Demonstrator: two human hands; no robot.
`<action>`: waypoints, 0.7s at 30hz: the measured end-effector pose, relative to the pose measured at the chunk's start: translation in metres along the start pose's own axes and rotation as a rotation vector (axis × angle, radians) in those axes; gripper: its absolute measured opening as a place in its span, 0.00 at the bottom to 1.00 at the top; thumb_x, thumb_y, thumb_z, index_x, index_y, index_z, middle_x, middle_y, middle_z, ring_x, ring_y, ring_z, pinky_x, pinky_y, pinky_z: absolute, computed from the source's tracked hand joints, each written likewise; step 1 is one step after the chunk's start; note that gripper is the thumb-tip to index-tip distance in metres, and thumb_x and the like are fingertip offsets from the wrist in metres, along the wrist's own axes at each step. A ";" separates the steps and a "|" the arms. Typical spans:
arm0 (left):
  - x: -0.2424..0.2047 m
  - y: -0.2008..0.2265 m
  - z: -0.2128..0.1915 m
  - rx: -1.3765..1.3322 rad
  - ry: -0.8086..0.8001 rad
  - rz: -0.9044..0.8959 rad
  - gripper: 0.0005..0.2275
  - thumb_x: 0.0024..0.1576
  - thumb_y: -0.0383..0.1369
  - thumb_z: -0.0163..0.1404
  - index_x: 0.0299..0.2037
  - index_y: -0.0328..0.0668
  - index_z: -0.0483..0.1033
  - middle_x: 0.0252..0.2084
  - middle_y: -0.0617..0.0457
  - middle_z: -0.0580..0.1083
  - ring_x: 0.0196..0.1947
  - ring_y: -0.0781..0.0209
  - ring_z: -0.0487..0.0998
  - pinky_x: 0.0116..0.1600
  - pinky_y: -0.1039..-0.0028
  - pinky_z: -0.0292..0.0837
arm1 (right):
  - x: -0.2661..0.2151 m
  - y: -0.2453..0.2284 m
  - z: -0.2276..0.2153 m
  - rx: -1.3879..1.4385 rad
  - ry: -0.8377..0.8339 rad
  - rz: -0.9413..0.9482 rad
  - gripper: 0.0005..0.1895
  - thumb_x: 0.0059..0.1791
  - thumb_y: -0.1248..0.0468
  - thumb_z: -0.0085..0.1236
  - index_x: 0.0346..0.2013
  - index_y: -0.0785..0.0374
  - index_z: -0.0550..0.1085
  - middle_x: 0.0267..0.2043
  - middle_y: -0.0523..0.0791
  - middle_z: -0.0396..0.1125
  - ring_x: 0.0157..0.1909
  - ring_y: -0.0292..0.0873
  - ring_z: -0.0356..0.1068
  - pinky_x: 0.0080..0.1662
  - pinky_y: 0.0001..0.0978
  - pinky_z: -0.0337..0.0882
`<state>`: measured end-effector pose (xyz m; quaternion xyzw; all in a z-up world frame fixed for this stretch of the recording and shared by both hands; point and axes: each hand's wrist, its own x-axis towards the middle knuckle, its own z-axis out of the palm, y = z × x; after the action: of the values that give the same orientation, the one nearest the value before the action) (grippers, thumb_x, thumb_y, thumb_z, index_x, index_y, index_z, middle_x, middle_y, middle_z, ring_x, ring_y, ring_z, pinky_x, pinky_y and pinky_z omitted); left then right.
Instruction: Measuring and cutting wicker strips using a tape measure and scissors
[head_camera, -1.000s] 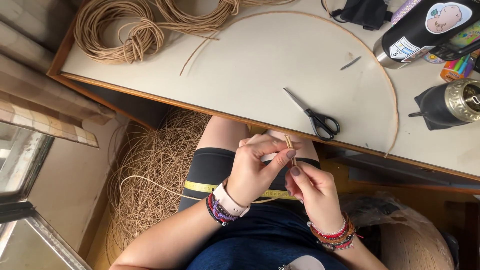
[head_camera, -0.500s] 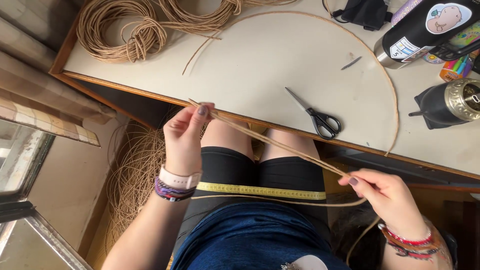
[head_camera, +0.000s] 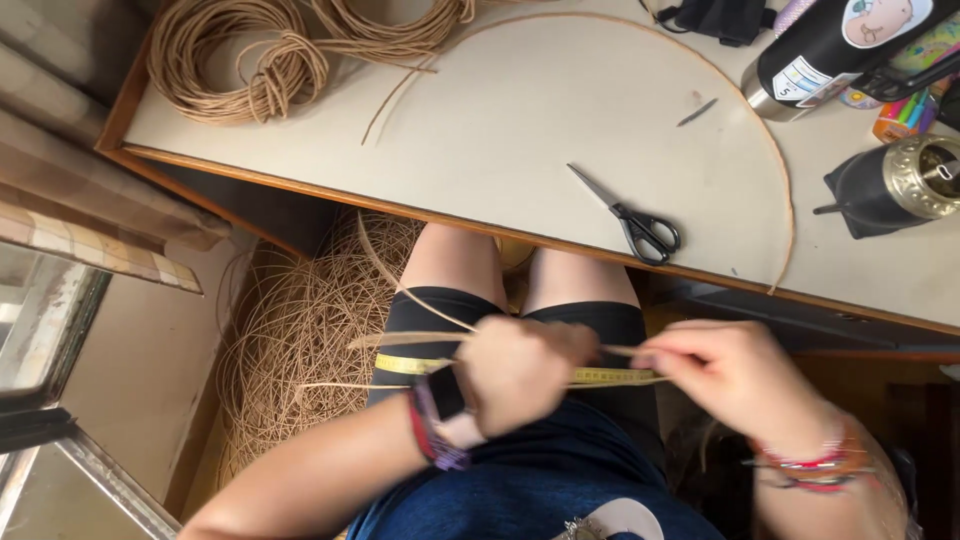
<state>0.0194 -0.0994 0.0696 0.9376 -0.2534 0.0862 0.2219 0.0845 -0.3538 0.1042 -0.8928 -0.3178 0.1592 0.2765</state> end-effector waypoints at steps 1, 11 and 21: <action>-0.005 -0.013 -0.006 0.101 0.037 -0.021 0.05 0.61 0.34 0.43 0.36 0.56 0.73 0.21 0.62 0.72 0.13 0.61 0.73 0.12 0.62 0.58 | -0.009 0.013 -0.009 0.004 0.011 0.151 0.10 0.48 0.58 0.58 0.33 0.52 0.86 0.35 0.35 0.83 0.37 0.33 0.80 0.44 0.26 0.72; -0.013 -0.059 -0.032 0.186 0.102 -0.050 0.41 0.49 0.60 0.59 0.69 0.46 0.66 0.65 0.50 0.71 0.66 0.48 0.67 0.71 0.52 0.50 | -0.019 0.012 -0.018 -0.022 0.025 0.259 0.10 0.47 0.57 0.59 0.32 0.50 0.88 0.35 0.32 0.85 0.38 0.30 0.81 0.46 0.24 0.72; -0.026 -0.049 0.008 1.032 0.504 -0.475 0.25 0.60 0.47 0.42 0.08 0.65 0.49 0.09 0.64 0.52 0.06 0.63 0.57 0.12 0.68 0.46 | -0.017 0.026 -0.026 0.008 0.020 0.246 0.11 0.48 0.59 0.57 0.35 0.50 0.87 0.38 0.33 0.84 0.40 0.31 0.81 0.48 0.24 0.74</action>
<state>0.0232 -0.0538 0.0368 0.9057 0.0967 0.3644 -0.1937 0.0957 -0.3917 0.1112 -0.9254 -0.2026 0.1845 0.2616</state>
